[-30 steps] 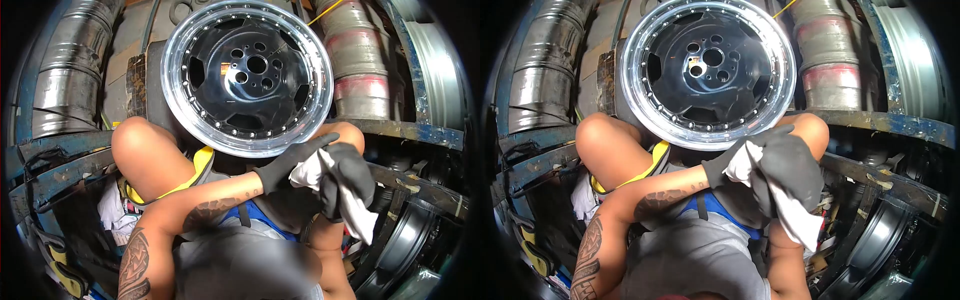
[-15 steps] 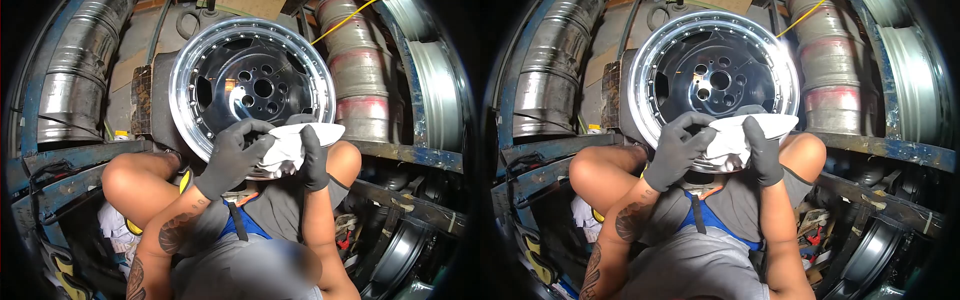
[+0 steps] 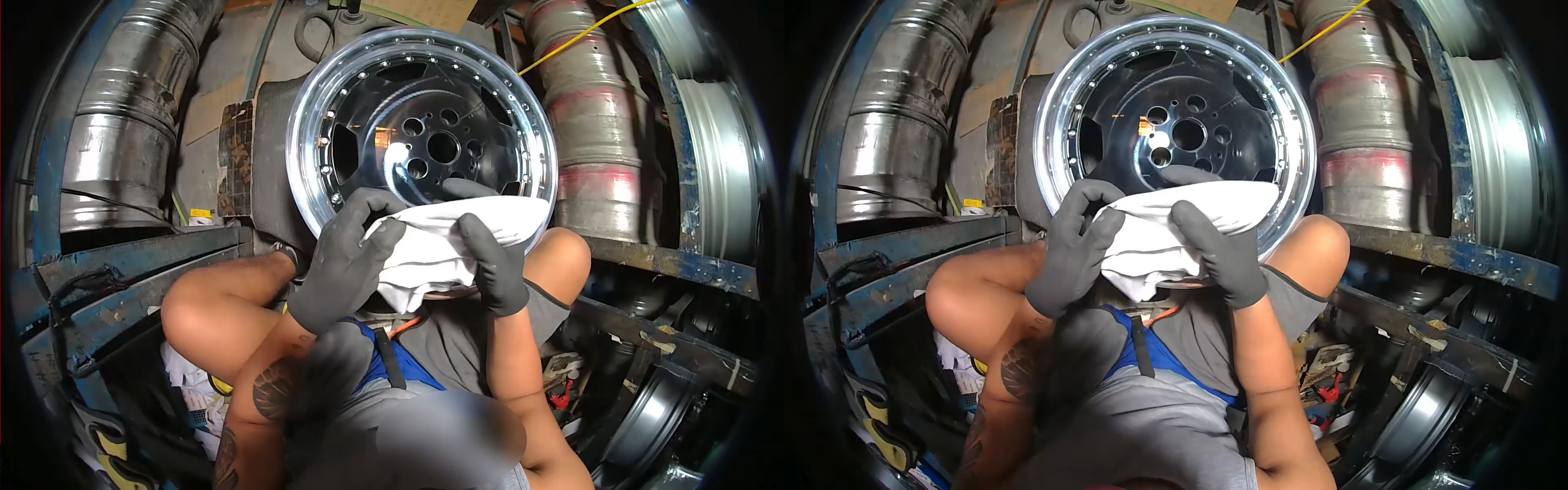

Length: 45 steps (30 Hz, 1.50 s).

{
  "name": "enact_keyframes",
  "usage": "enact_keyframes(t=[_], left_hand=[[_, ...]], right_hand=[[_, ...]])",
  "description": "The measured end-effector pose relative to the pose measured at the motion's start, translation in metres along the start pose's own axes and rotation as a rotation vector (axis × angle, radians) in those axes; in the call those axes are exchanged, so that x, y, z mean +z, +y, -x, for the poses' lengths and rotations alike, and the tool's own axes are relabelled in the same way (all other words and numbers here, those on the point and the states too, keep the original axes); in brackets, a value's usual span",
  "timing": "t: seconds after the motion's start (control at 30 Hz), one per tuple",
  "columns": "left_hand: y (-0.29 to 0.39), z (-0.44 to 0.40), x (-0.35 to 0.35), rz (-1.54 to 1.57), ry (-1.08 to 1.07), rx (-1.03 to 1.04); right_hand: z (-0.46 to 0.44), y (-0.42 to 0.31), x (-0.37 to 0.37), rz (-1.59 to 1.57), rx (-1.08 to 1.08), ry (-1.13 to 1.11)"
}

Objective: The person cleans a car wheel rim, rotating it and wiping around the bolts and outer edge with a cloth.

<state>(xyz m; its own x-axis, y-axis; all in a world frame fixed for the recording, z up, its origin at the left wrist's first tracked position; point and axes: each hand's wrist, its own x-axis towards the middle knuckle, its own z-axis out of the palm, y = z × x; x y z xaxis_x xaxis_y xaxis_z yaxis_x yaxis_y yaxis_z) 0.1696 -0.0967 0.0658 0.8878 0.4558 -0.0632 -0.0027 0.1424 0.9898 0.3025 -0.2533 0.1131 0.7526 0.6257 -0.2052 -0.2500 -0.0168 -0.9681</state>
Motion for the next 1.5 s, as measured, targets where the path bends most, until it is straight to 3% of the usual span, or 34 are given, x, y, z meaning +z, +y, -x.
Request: enact_keyframes(t=[0.2, 0.4, 0.43, 0.47, 0.5, 0.57, 0.63, 0.67, 0.73, 0.77, 0.83, 0.97, 1.03, 1.1, 1.13, 1.17, 1.5], left_hand=[[-0.002, 0.008, 0.005, -0.031, 0.009, -0.064], [-0.018, 0.000, 0.032, 0.209, 0.141, 0.055], [-0.024, -0.002, 0.035, 0.227, 0.158, 0.089], [-0.027, -0.002, 0.034, -0.080, 0.199, 0.214], [-0.031, 0.001, 0.037, -0.172, 0.223, 0.278], [-0.051, 0.008, 0.044, -0.355, 0.343, 0.497], [-0.046, 0.020, 0.053, -0.325, 0.363, 0.399], [-0.041, 0.028, 0.056, -0.312, 0.345, 0.333], [-0.026, 0.045, 0.058, -0.160, 0.237, 0.160], [-0.017, 0.053, 0.056, -0.058, 0.166, 0.082], [-0.017, 0.067, 0.053, 0.040, 0.041, -0.104], [-0.011, 0.065, 0.038, 0.059, -0.081, -0.256], [-0.006, 0.062, 0.027, -0.027, -0.180, -0.258], [-0.004, 0.059, 0.019, -0.258, -0.241, -0.241], [-0.005, 0.059, 0.017, -0.374, -0.278, -0.232], [-0.010, 0.062, 0.019, -0.419, -0.269, -0.216], [-0.019, 0.065, 0.025, -0.686, -0.277, -0.155]], right_hand=[[0.010, 0.014, -0.003, -0.146, 0.108, 0.145], [0.004, 0.030, -0.017, -0.572, 0.106, -0.199], [0.005, 0.027, -0.012, -0.644, 0.126, -0.166], [0.003, 0.029, -0.015, -0.645, 0.149, -0.190], [0.002, 0.034, -0.019, -0.644, 0.176, -0.211], [0.008, 0.050, -0.021, -0.361, 0.174, -0.073], [0.016, 0.054, -0.025, 0.013, 0.058, -0.049], [0.020, 0.054, -0.021, -0.027, 0.071, 0.024], [0.018, 0.034, 0.002, 0.054, -0.157, 0.133], [0.024, 0.028, -0.005, 0.034, -0.060, 0.111], [0.028, 0.030, -0.028, 0.185, -0.077, -0.071], [0.028, 0.025, -0.054, 0.393, -0.016, -0.350], [0.042, 0.024, -0.050, 0.284, 0.193, -0.201], [0.045, 0.041, -0.042, 0.545, 0.035, -0.140], [0.037, 0.053, -0.041, 0.772, -0.240, -0.237], [0.036, 0.060, -0.039, 0.883, -0.283, -0.247], [0.020, 0.075, -0.028, 0.954, -0.310, -0.353]])
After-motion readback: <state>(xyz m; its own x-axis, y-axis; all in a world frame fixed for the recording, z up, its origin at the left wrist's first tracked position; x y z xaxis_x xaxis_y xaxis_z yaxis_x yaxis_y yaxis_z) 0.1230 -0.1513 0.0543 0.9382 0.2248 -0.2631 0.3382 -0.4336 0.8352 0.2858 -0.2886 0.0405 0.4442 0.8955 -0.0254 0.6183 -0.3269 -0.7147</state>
